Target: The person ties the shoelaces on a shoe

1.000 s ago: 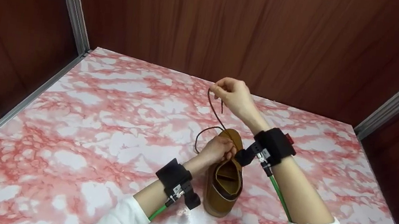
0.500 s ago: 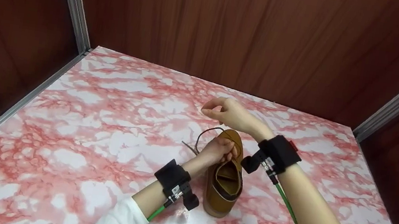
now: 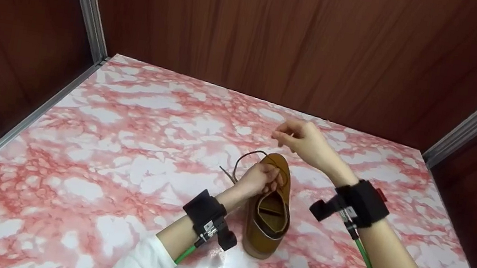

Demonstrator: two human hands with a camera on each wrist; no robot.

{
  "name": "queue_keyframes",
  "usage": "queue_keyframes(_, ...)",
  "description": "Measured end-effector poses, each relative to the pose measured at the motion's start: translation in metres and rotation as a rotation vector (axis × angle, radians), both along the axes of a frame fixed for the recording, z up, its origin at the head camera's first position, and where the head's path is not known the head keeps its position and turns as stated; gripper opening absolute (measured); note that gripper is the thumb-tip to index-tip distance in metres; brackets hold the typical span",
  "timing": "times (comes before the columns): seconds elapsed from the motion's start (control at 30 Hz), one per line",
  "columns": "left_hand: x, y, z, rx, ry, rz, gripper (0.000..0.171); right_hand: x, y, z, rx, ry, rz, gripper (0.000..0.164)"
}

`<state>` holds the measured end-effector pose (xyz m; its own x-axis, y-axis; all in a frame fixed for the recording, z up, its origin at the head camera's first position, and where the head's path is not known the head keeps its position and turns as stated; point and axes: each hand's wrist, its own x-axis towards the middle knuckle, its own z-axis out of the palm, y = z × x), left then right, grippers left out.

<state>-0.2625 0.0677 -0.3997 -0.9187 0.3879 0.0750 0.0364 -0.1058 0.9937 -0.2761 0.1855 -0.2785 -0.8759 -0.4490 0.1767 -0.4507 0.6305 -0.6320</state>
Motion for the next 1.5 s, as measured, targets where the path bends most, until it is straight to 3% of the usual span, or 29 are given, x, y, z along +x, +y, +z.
queue_keyframes(0.47, -0.003, -0.003, 0.001, -0.030, 0.015, -0.021, 0.029, 0.008, 0.029, -0.023, -0.011, -0.035, -0.069, 0.018)
queue_keyframes(1.07, -0.001, -0.003, -0.001, -0.128, 0.143, 0.004, 0.018, 0.016, 0.040, -0.059, 0.012, -0.084, -0.115, 0.021)
queue_keyframes(1.13, 0.000, -0.003, -0.001, -0.118, 0.140, 0.008, 0.018, 0.017, 0.040, -0.062, 0.025, -0.077, -0.121, 0.020)
queue_keyframes(1.23, 0.009, -0.006, 0.011, -0.116, 0.143, 0.007, 0.018, 0.018, 0.039, -0.066, 0.047, -0.046, -0.124, 0.018)
queue_keyframes(1.33, 0.009, -0.006, 0.011, -0.114, 0.153, 0.012, 0.017, 0.019, 0.037, -0.068, 0.064, -0.012, -0.120, 0.017)
queue_keyframes(1.5, 0.001, -0.001, -0.002, -0.142, 0.177, 0.029, 0.016, 0.019, 0.034, -0.071, 0.070, 0.020, -0.117, 0.018)
